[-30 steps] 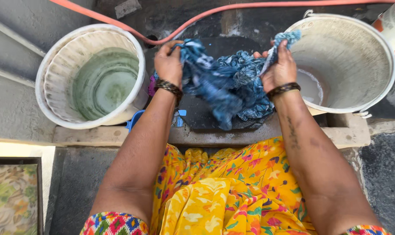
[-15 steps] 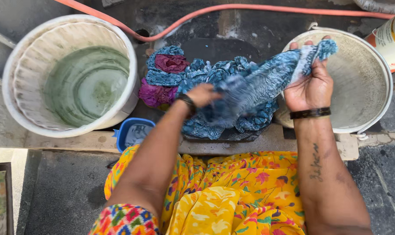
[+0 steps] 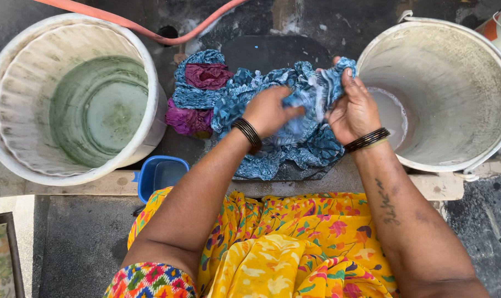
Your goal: The person washes clothes by hand using water from buckets and a small blue container to pour water over the fabric while scrubbing.
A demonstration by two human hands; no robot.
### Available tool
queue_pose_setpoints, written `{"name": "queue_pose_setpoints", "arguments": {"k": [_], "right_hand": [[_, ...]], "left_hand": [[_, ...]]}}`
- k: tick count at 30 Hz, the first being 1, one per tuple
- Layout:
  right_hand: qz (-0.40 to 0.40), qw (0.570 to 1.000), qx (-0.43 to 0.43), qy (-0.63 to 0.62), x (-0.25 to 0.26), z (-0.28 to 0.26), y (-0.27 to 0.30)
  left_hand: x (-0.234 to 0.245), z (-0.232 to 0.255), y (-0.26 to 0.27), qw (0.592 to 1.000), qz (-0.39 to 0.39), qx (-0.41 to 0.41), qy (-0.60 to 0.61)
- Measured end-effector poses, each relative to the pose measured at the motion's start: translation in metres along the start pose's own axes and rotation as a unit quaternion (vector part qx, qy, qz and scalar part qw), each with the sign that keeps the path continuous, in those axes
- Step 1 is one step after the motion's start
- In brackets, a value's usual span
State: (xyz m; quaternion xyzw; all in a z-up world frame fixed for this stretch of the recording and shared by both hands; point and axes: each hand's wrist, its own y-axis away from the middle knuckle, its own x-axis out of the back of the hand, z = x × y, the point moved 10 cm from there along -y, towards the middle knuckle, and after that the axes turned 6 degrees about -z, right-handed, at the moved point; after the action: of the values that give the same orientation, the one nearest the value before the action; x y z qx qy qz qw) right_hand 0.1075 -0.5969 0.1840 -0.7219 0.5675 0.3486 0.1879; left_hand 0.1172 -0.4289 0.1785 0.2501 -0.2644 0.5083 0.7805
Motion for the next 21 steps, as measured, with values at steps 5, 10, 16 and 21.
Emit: {"name": "queue_pose_setpoints", "arguments": {"k": [5,10,16,21], "right_hand": [[0.016,0.997,0.010,0.075,0.025,0.004,-0.007],[0.079,0.995,-0.036,0.057,0.018,0.058,-0.001],[-0.018,0.989,-0.058,-0.134,0.020,0.129,0.000],[0.137,0.970,-0.048,0.194,0.025,0.137,0.015]], "left_hand": [[0.013,-0.083,-0.021,0.846,0.066,-0.001,0.528],[0.024,-0.094,-0.008,0.870,0.305,0.075,0.379],[-0.064,0.046,0.038,0.967,0.234,-0.096,0.018],[-0.009,-0.032,0.006,0.953,0.269,0.137,0.034]]}}
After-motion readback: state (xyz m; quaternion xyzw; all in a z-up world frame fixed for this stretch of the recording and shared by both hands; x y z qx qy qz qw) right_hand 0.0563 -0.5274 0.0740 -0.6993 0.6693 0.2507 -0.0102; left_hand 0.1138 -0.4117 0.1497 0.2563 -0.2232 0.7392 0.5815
